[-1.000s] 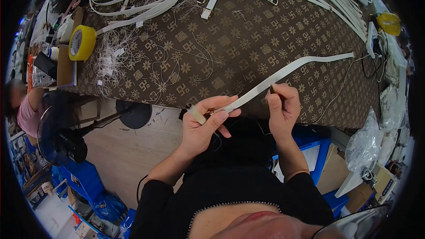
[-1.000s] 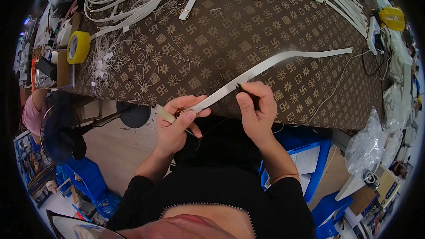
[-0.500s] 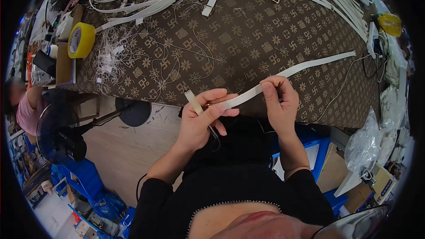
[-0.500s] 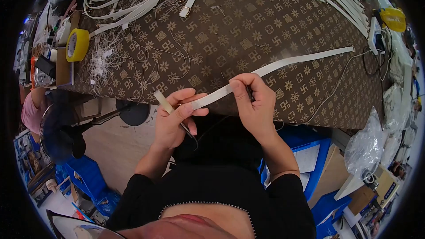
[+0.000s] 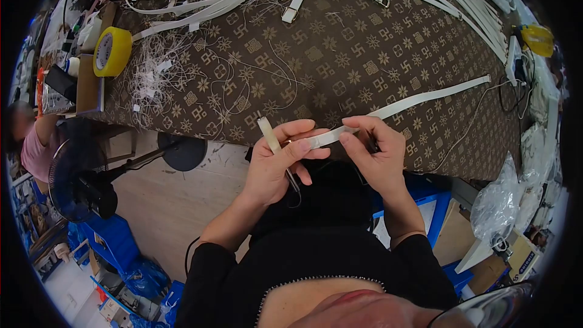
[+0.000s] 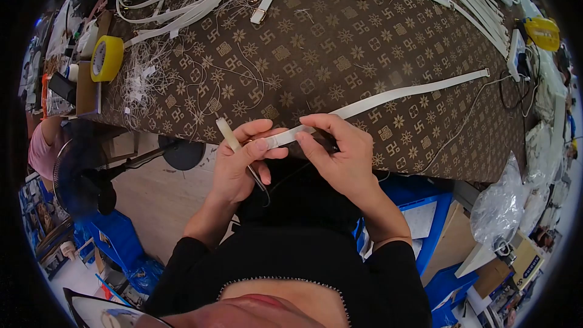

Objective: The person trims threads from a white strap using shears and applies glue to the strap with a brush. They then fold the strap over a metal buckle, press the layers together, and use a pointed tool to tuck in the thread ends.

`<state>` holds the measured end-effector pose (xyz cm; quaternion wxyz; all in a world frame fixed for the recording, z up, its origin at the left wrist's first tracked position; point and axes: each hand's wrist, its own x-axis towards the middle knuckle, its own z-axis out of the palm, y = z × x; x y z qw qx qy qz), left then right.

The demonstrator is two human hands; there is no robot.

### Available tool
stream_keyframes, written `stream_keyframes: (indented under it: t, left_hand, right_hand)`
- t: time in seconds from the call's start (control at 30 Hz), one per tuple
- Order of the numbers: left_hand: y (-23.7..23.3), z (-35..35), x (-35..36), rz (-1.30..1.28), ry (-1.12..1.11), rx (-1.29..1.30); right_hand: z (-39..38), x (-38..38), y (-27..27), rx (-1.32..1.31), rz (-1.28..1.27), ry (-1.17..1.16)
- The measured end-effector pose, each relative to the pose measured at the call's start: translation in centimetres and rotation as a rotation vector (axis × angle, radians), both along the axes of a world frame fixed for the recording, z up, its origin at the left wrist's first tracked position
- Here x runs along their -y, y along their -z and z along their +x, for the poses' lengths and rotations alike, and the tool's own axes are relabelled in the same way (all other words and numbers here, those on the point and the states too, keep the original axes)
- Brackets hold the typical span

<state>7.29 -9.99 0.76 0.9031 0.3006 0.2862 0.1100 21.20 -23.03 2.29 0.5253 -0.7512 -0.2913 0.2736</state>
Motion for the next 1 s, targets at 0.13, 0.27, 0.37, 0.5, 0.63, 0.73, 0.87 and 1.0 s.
stream_keyframes:
  t: [0.13,0.27,0.37,0.5,0.63,0.73,0.87,1.0]
  left_hand:
    - [0.1,-0.1,0.3,0.052,0.018,-0.006]
    - [0.2,-0.4,0.8,0.162,0.025,0.004]
    - [0.4,-0.6,1.0,0.2,0.025,0.064]
    - [0.2,-0.5,1.1,0.289,0.035,0.057]
    - [0.2,-0.5,1.3,0.318,0.024,0.089]
    - [0.1,-0.4,1.5,0.315,0.017,0.088]
    - [0.1,-0.5,1.6,0.315,0.006,0.104]
    - [0.1,-0.5,1.7,0.328,0.008,0.108]
  right_hand:
    - [-0.5,-0.6,0.1,0.202,0.01,-0.014]
    - [-0.4,-0.3,1.0,0.183,0.035,0.006]
    - [-0.3,0.3,0.5,0.061,0.143,0.058]
    - [0.0,1.3,1.8,0.187,0.319,-0.019]
    - [-0.5,1.9,1.9,0.429,0.204,-0.046]
    - [-0.4,1.5,1.5,0.518,0.228,-0.049]
    - [-0.5,1.4,1.6,0.527,0.289,-0.03]
    - [-0.8,1.5,2.0,0.488,0.299,-0.025]
